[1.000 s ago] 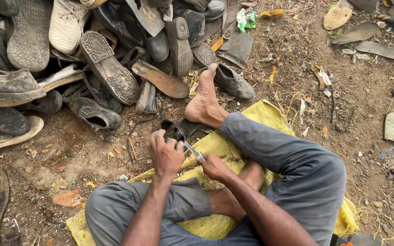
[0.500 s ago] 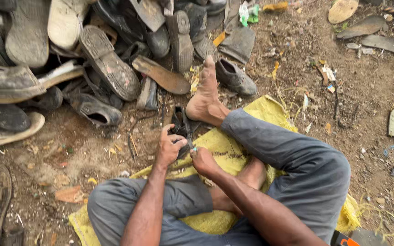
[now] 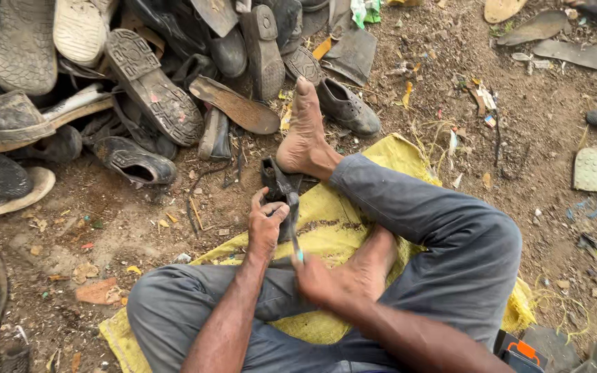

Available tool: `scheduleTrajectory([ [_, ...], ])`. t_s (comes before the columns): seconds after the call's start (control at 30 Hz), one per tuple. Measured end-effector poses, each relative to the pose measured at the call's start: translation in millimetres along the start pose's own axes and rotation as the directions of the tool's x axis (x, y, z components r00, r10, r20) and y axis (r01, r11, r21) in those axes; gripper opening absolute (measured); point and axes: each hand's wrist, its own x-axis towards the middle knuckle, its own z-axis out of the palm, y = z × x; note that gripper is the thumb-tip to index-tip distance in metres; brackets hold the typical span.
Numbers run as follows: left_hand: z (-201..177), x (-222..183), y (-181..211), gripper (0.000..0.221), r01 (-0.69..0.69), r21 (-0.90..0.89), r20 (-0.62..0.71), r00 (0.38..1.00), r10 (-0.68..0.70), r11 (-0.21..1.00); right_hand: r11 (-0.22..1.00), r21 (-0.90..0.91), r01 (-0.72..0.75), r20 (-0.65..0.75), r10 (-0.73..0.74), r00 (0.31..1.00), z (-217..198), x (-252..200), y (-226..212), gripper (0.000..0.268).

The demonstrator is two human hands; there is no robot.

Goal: The person uses a thin metal tool to scrape and pry apart components of various old shoes while sitting on a mat next to a large pile of footwear.

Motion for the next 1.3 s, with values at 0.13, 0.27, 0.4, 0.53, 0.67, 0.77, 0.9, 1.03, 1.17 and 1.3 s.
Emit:
scheduleTrajectory([
  [0.13,8,-4,6,0.027,-0.303,0.21,0.039,0.953,0.302,0.93,0.592,0.44,-0.675,0.379,0.559,0.737,-3,-38,-7,0.031],
  [0.27,7,-8,8,0.025,-0.278,0.007,0.098,0.956,0.276,0.961,0.85,0.28,-0.447,0.255,0.383,0.888,-4,1,-31,0.052],
  [0.4,12,-16,22,0.024,-0.129,-0.353,0.22,0.951,0.216,0.927,0.78,0.249,-0.574,0.34,0.484,0.806,-25,-20,-76,0.053],
  [0.53,30,-29,45,0.03,-0.103,-0.355,0.095,0.985,0.145,0.929,0.696,0.3,-0.652,0.387,0.536,0.75,-60,-45,-94,0.035],
  [0.67,12,-22,41,0.029,-0.096,0.238,-0.246,0.957,0.156,0.966,0.936,0.086,-0.342,0.018,0.342,0.94,-95,-26,-78,0.03],
  [0.77,-3,-6,24,0.027,-0.135,0.17,-0.341,0.921,0.187,0.976,0.979,0.15,-0.142,-0.105,0.158,0.982,-106,27,-72,0.031],
  [0.9,-11,-4,18,0.021,-0.186,0.103,-0.34,0.917,0.21,0.977,0.968,-0.226,-0.112,-0.039,0.106,0.994,-83,112,-79,0.044],
  [1.03,2,-9,36,0.022,-0.147,0.246,-0.404,0.883,0.239,0.958,0.964,-0.198,0.177,-0.023,-0.185,0.982,-87,153,-64,0.03],
  [1.17,19,-13,54,0.039,0.122,0.802,-0.414,0.819,0.397,0.585,0.834,-0.538,0.122,-0.056,-0.179,0.982,-237,197,-29,0.027],
  [1.3,34,-6,68,0.037,0.189,0.862,-0.41,0.805,0.428,0.47,0.667,-0.721,-0.188,-0.286,-0.039,0.957,-409,182,-32,0.026],
])
